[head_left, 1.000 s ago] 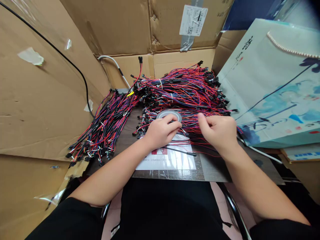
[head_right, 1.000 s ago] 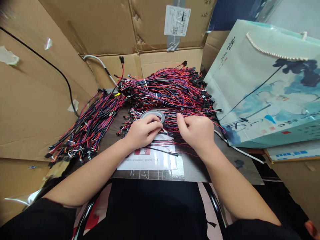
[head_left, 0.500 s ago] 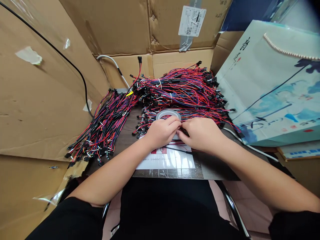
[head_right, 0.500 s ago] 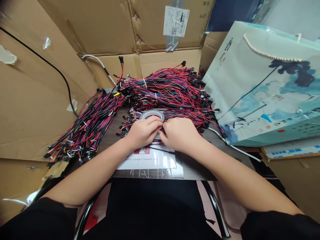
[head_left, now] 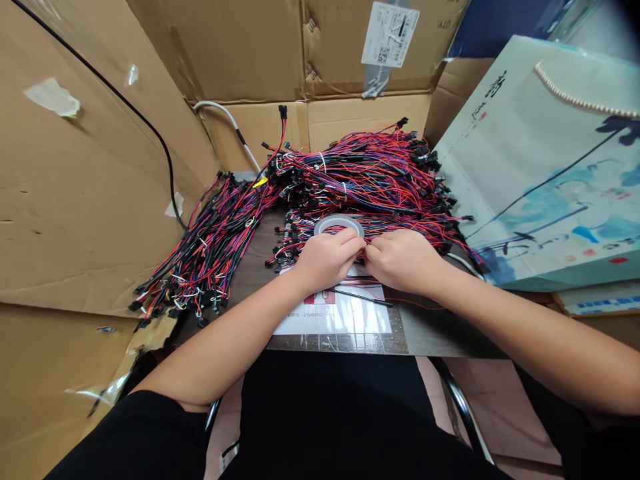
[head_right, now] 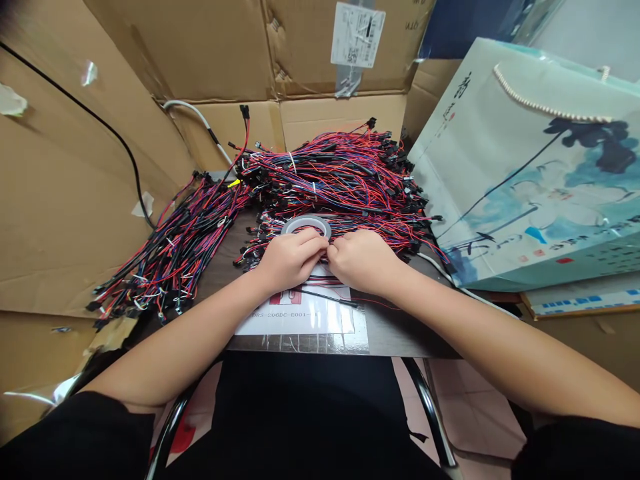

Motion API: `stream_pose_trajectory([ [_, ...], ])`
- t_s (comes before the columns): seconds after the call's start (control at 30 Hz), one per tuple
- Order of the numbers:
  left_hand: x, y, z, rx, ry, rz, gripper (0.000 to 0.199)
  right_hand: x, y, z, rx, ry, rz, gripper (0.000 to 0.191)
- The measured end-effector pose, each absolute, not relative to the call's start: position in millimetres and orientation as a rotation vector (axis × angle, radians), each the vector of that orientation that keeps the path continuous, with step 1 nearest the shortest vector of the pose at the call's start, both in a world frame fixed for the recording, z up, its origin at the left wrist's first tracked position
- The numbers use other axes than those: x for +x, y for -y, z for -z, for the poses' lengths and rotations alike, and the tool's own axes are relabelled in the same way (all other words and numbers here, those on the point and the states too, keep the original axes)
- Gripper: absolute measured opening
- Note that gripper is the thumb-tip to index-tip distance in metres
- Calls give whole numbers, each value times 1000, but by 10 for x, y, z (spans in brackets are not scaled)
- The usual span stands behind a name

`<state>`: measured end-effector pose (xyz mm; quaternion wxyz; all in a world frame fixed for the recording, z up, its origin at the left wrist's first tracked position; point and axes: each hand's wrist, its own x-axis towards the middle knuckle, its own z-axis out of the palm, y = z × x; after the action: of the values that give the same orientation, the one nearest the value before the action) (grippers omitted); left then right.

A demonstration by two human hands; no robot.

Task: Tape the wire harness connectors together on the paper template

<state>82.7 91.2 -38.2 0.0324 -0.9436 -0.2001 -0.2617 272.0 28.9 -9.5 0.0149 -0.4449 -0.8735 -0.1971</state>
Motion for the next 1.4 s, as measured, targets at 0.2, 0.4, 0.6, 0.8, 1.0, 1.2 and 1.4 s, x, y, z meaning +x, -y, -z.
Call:
stream_pose_trajectory([
  [0.2,837,-913,402,-2883,623,816,28,2830,-388,158,-1091,2703,736,30],
  [0.4,859,-910,411,-2873,638,861,25,2887,-480,19,-907,2895,719,36],
  [0.6,870,-884,436,-2876,664,884,24,2881,-562,-105,-778,3033,676,39],
  [0.8,877,-897,439,-2885,670,939,22,2885,-545,-28,-875,2928,690,39],
  [1.0,875,-890,462,-2871,645,917,20,2905,-547,-19,-769,2993,656,39],
  [1.2,863,-884,457,-2882,672,892,25,2900,-590,-106,-765,3056,512,40],
  [1.4,849,-900,412,-2926,682,1014,28,2881,-452,-8,-1266,2770,392,35],
])
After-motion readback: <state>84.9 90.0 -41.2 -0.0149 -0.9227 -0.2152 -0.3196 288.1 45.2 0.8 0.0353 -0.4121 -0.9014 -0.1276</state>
